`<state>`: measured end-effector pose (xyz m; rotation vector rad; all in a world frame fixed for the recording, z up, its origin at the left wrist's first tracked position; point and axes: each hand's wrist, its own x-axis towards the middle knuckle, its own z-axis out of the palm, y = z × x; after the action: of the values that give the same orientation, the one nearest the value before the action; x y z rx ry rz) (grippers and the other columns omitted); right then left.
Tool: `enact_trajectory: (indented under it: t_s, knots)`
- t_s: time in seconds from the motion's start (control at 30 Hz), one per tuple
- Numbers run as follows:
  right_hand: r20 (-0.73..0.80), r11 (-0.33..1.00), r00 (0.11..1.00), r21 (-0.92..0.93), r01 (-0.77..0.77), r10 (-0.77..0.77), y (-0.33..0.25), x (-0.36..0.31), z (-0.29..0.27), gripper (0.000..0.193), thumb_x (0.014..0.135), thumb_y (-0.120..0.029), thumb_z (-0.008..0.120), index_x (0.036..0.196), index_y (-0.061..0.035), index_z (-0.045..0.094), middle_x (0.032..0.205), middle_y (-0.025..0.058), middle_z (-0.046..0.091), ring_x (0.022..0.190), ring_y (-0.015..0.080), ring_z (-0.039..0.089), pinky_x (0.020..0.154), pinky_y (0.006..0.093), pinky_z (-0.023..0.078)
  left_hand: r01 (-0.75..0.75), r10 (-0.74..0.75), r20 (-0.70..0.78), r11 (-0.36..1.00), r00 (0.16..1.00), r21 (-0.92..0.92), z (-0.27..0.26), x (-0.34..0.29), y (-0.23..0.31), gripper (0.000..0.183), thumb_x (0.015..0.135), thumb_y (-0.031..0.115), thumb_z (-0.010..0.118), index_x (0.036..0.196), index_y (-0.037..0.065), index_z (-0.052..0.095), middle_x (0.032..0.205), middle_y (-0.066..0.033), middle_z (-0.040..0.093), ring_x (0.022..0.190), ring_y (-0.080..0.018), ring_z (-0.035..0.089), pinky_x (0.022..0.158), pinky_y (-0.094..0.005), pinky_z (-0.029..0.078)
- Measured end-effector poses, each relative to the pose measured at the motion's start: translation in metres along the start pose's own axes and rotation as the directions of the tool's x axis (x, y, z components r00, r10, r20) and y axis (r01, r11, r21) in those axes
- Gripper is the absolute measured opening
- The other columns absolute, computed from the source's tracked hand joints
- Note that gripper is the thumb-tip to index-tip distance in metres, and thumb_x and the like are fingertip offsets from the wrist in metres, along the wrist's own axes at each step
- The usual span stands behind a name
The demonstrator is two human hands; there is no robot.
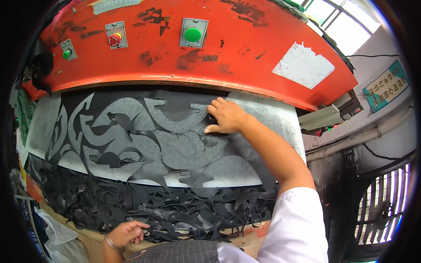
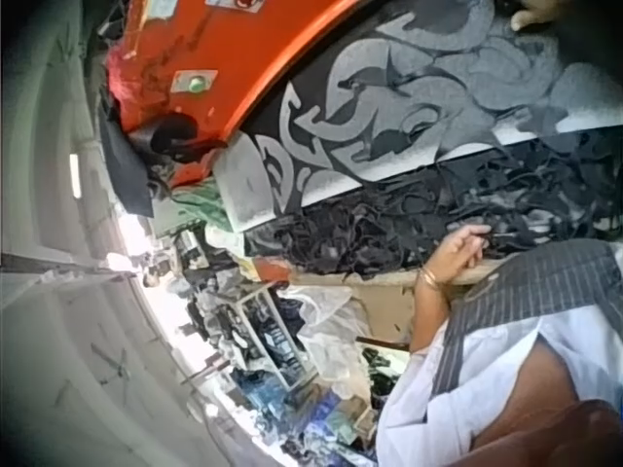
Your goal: Using a metal die and an industrial press machine to cut shapes out of a leather sheet.
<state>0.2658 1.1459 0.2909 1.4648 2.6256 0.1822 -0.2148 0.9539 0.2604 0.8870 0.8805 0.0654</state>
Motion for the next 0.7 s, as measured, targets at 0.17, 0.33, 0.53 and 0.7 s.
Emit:
enact_trajectory:
  t_s: [0.17, 0.33, 0.53, 0.7]
  knots:
    - [-0.282, 0.994, 0.959, 0.103, 0.039, -0.008, 0.005, 0.013, 0.038, 0.033, 0.088, -0.038, 0.055, 0.079, -0.0067, 0.06, 0.08, 0.0091, 0.058, 0.082, 0.0291, 0.059, 0.067, 0.0419, 0.051, 0.012, -0.012, 0.033, 1.0, 0.999, 0.005, 0.004, 0.003, -0.002, 0.033, 0.1, 0.017, 0.049, 0.127, -0.001, 0.056, 0.082, -0.0044, 0.062, 0.067, -0.0071, 0.054, 0.062, -0.0198, 0.044]
    - [-0.315, 0.979, 0.94, 0.107, 0.171, -0.129, 0.017, 0.028, 0.042, 0.023, 0.085, -0.028, 0.055, 0.076, -0.0068, 0.059, 0.076, 0.0104, 0.059, 0.074, 0.0304, 0.06, 0.064, 0.0422, 0.051, 0.04, -0.037, 0.021, 0.992, 0.999, -0.12, 0.0, 0.004, -0.004, 0.035, 0.1, 0.02, 0.05, 0.128, -0.002, 0.055, 0.083, -0.0051, 0.063, 0.065, -0.0074, 0.054, 0.06, -0.0186, 0.042]
    - [-0.103, 0.868, 0.93, 0.407, -0.286, 0.354, 0.029, 0.042, 0.033, 0.041, 0.091, -0.037, 0.044, 0.079, -0.0047, 0.066, 0.083, 0.0174, 0.067, 0.084, 0.0382, 0.063, 0.075, 0.0481, 0.051, 0.051, -0.046, 0.042, 0.991, 0.998, -0.126, -0.002, 0.007, -0.005, 0.039, 0.1, 0.024, 0.052, 0.128, -0.003, 0.054, 0.083, -0.0057, 0.063, 0.065, -0.0077, 0.055, 0.058, -0.0186, 0.041]
    - [-0.017, 0.635, 0.753, 0.549, -0.543, 0.658, 0.043, 0.009, 0.016, 0.054, 0.096, -0.047, 0.04, 0.089, -0.0028, 0.069, 0.093, 0.0187, 0.069, 0.093, 0.0352, 0.066, 0.086, 0.0434, 0.049, 0.053, -0.05, 0.035, 0.994, 0.998, -0.094, -0.001, 0.006, -0.004, 0.038, 0.1, 0.023, 0.051, 0.128, -0.002, 0.054, 0.085, -0.0056, 0.064, 0.066, -0.0076, 0.055, 0.06, -0.0183, 0.04]
